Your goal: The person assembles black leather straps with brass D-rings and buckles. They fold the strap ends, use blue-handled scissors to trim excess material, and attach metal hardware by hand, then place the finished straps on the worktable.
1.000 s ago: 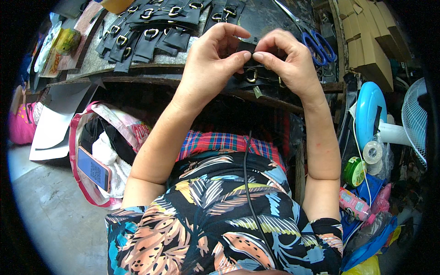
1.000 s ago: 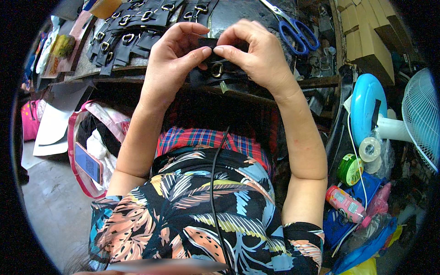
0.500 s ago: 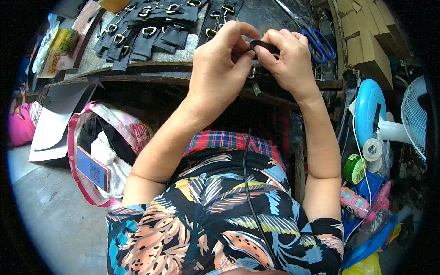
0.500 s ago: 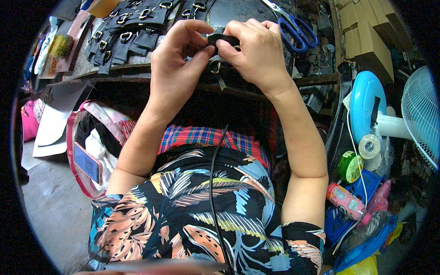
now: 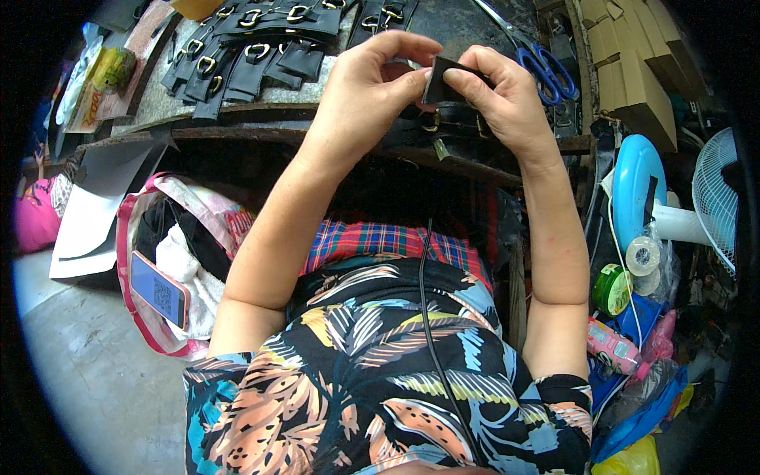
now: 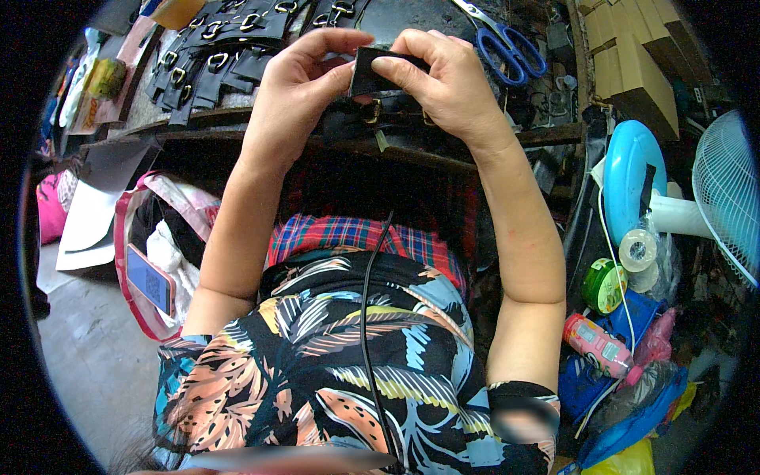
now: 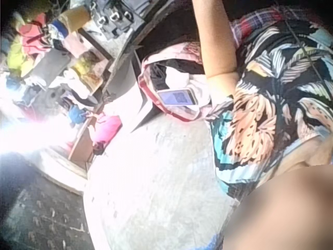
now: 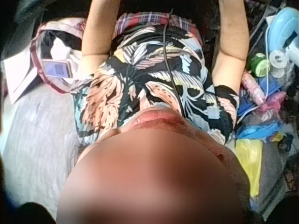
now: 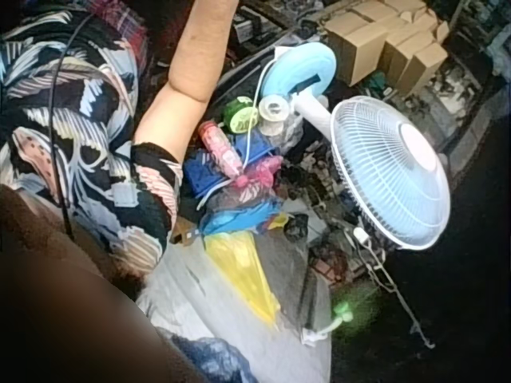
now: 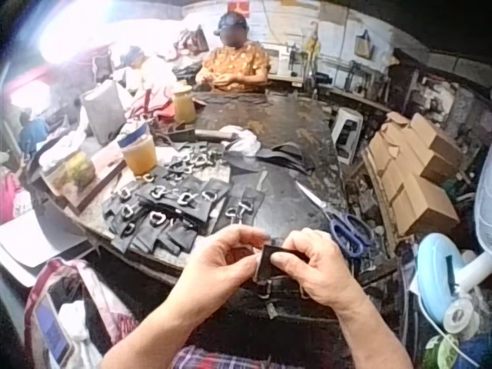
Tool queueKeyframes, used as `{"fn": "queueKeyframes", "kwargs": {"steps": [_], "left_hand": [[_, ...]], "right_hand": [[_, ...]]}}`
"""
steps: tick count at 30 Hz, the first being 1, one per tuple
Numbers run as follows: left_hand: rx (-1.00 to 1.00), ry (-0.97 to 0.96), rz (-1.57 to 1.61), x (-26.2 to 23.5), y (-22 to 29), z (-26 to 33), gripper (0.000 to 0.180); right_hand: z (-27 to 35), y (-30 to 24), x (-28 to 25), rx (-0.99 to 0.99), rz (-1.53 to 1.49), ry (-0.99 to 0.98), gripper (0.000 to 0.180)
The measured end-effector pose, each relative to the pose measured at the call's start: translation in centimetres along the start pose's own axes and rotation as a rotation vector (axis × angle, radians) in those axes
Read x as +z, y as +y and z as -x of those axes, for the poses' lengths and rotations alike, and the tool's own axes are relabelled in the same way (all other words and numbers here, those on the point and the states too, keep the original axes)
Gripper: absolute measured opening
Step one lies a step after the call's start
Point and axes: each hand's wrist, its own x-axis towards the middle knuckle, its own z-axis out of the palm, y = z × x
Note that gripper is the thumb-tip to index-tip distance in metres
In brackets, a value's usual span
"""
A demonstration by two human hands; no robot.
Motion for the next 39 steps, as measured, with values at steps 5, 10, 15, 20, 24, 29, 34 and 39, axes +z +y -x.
{"fn": "queueKeyframes", "kwargs": {"steps": [5,10,15,20,24,29,34,39], "left_hand": [[-0.18,-0.059,0.032,-0.6,0.3,-0.1,0.029],[-0.195,-0.08,0.19,-0.3,0.2,0.0,0.025],[-0.195,-0.096,0.197,-0.3,0.1,0.0,0.018],[-0.185,-0.09,0.218,-0.3,0.0,0.1,0.018],[-0.131,0.0,0.14,0.1,0.7,0.5,0.021],[-0.104,0.074,0.036,0.6,1.7,1.6,0.021],[-0.017,0.158,-0.144,2.2,0.9,2.2,0.015],[0.144,0.173,-0.217,2.8,0.1,1.8,0.014]], "right_hand": [[0.0,-0.2,0.0,0.047,-0.06,-0.018,0.026],[0.0,-0.2,0.0,0.102,-0.12,-0.024,0.029],[-0.2,0.1,-0.1,0.052,-0.105,-0.035,0.029],[-0.3,0.2,-0.3,0.103,-0.251,-0.058,0.026],[0.0,0.0,-0.2,0.037,-0.206,-0.049,0.025],[0.1,0.0,-0.1,0.172,-0.175,-0.061,0.023],[0.1,0.0,0.2,-0.124,0.288,0.049,0.019],[0.3,0.3,0.2,-0.14,0.405,0.048,0.015]]}}
